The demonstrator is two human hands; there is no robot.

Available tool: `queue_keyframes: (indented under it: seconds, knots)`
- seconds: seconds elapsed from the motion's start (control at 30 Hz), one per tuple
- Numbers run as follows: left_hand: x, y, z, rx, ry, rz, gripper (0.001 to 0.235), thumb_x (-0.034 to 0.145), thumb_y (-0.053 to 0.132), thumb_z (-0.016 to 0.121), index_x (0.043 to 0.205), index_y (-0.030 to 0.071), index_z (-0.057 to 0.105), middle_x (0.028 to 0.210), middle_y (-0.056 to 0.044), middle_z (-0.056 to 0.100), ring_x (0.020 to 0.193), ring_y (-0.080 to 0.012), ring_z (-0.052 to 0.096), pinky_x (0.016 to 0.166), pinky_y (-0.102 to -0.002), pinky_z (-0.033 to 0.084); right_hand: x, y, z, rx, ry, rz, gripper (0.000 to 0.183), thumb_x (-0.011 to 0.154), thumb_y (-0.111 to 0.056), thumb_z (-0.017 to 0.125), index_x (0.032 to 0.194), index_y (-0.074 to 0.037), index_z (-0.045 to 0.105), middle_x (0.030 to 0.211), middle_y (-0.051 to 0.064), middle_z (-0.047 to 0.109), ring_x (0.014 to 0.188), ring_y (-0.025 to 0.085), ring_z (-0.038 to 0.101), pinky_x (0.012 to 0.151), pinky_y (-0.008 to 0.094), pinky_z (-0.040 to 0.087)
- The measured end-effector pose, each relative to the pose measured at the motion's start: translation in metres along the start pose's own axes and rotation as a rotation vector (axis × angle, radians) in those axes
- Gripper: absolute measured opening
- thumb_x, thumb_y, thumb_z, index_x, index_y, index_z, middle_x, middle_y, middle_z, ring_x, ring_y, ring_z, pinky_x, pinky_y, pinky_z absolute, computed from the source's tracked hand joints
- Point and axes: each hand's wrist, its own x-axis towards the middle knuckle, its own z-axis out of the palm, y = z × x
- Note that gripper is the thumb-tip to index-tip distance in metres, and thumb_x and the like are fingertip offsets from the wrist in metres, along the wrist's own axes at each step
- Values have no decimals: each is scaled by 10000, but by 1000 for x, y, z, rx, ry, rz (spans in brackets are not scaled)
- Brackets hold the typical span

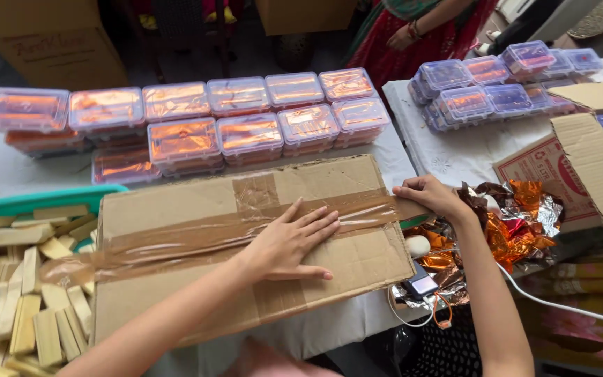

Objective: The person tapes a cardboard box on a table using brown packing tape. They smooth the tape, apply strips across the top and sides, and cut the tape with their hands. The person also briefly touches plastic containers on the table.

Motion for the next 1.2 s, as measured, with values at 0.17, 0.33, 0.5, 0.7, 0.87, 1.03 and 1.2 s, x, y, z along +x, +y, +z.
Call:
queue_keyframes:
  seconds: [0.17, 0.33, 0.5, 0.7, 0.87, 1.03, 1.2]
  knots:
    - [47, 10, -37, 146, -170, 21, 1047, 955, 853, 299, 1626, 49, 291, 1653, -106, 357, 1605, -252, 215, 1329, -556, 65, -1, 4, 8, 8, 119, -50, 407, 892, -383, 757, 715, -19, 710, 611, -58, 555, 580, 40, 444, 490, 264, 337]
    - [69, -11, 23, -47, 111, 177, 1052, 948, 831, 309, 1648, 47, 273, 1714, -112, 292, 1586, -252, 211, 1295, -550, 82, -3, 28, 15, 83, 313, -41, 470, 927, -388, 777, 686, -6, 649, 625, -42, 516, 594, 45, 429, 511, 263, 334]
    - [79, 3, 1, 45, -55, 93, 1054, 887, 846, 342, 1599, 73, 254, 1676, -76, 247, 1563, -220, 169, 1250, -576, 42, -8, 26, 22, 464, 162, -113, 321, 947, -337, 688, 796, -55, 693, 719, -86, 623, 648, 5, 524, 566, 215, 419]
    - [88, 12, 16, -3, 76, 143, 1021, 932, 806, 370, 1637, 76, 253, 1710, -96, 250, 1580, -230, 180, 1254, -561, 46, 4, 38, 27, 464, 134, -135, 332, 979, -322, 682, 797, -44, 678, 722, -84, 591, 661, 5, 491, 573, 216, 400]
    - [104, 22, -13, -57, -119, 75, 978, 931, 796, 383, 1617, 112, 245, 1692, -57, 256, 1572, -206, 190, 1253, -572, 17, 6, 61, 31, 438, 146, -226, 366, 1008, -327, 682, 783, -42, 635, 720, -84, 546, 685, 9, 462, 586, 218, 380]
    - [130, 23, 2, -40, -120, -41, 786, 1023, 663, 314, 1629, 165, 250, 1706, -33, 253, 1598, -190, 182, 1292, -566, 4, 4, 68, 36, 483, 192, -279, 357, 1008, -330, 668, 802, -39, 669, 703, -72, 533, 674, 24, 441, 580, 215, 347]
    - [143, 20, 37, 87, 168, -58, 658, 1071, 508, 288, 1621, 150, 242, 1685, -40, 227, 1563, -235, 121, 1229, -582, -6, 6, 70, 39, 561, 154, -314, 274, 967, -246, 719, 821, -15, 692, 754, -42, 635, 742, 29, 542, 655, 210, 440]
